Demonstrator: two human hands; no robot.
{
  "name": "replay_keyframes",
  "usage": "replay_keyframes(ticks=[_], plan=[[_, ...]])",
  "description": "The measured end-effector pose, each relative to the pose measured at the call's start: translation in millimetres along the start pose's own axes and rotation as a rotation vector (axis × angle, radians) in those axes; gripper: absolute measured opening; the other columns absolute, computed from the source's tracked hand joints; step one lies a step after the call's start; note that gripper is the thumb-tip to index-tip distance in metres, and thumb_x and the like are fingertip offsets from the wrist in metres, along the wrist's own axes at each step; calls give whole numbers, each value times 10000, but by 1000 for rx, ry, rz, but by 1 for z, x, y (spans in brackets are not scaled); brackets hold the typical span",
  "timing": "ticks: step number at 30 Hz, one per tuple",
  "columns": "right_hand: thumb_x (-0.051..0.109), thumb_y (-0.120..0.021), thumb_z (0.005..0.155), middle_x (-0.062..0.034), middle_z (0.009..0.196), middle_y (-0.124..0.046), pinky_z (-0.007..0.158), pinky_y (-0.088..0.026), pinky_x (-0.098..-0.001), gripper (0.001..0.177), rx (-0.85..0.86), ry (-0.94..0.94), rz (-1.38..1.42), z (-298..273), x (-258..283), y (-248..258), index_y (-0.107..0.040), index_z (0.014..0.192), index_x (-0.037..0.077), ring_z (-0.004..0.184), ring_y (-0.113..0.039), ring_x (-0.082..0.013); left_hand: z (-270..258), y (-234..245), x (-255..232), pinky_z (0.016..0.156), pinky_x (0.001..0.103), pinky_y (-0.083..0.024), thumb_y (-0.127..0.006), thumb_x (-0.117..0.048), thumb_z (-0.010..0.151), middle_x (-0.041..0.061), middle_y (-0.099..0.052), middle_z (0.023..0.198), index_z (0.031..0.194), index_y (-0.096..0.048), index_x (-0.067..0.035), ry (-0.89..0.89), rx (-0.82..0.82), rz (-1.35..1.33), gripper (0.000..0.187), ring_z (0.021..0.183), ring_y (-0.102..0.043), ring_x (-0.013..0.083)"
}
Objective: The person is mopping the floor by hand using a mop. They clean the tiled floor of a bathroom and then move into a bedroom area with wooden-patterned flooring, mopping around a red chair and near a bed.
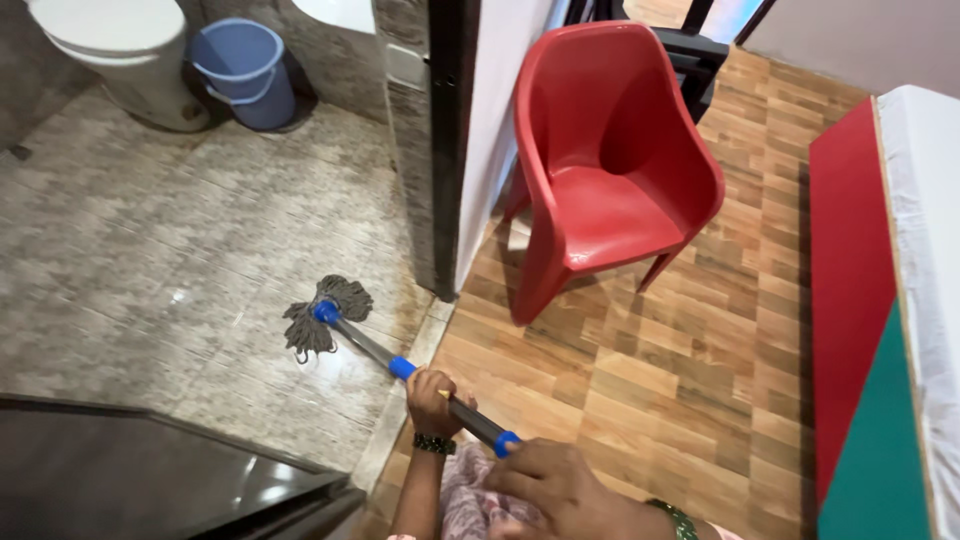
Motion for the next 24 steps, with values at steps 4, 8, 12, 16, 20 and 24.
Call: replay_keyframes(ticks=[4,8,12,16,20,24], plan=[[197,-802,837,-125,1022,-714,772,-570,-426,246,-116,-19,-131,40,-22,-71,-723,1029,64,906,-698,-321,-1,30,66,965,539,-472,-762,-306,762,81,-642,802,791,-602,-101,105,161,210,262,848,-643,307],[160,-772,860,-96,1098,-679,843,-593,-422,190,-236,-5,-256,76,-43,-133,-670,997,74,1062,-689,-309,-10,56,129,1002,503,-458,-768,-290,809,110,-712,1037,1008,-659,-76,243,155,187,312,1052,-653,327],[123,-712,846,-132,1080,-647,728,-575,-432,163,-31,-197,-252,73,-76,-192,-649,979,53,1032,-665,-335,-41,52,173,1046,470,-462,-798,-329,784,95,-703,1200,1101,-653,-122,470,256,140,405,1248,-601,333],[80,-613,868,-154,1146,-625,659,-567,-411,154,121,-81,-323,24,-83,-218,-607,1012,24,1128,-653,-363,-81,39,163,1040,575,-350,-843,-374,712,78,-672,1272,1167,-648,-145,636,407,281,546,1346,-500,310],[102,-605,894,-123,1073,-632,660,-573,-400,83,161,5,-323,-11,-80,-180,-602,961,53,1130,-659,-361,-73,24,103,1109,647,-240,-828,-424,722,61,-660,1273,1096,-651,-181,628,504,433,480,1325,-491,270],[99,-641,895,-85,984,-663,704,-570,-408,139,206,58,-305,-40,-64,-63,-675,1030,86,919,-688,-285,-24,10,0,1099,680,-262,-782,-536,747,74,-678,1024,976,-680,-142,352,399,458,467,1077,-606,276]])
Point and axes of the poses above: each hand's wrist, its own z-axis towards the middle knuckle, its own y-axis out of the back of the hand, x = y × z, the point moved 4 cm from there along z, towards the middle knuckle
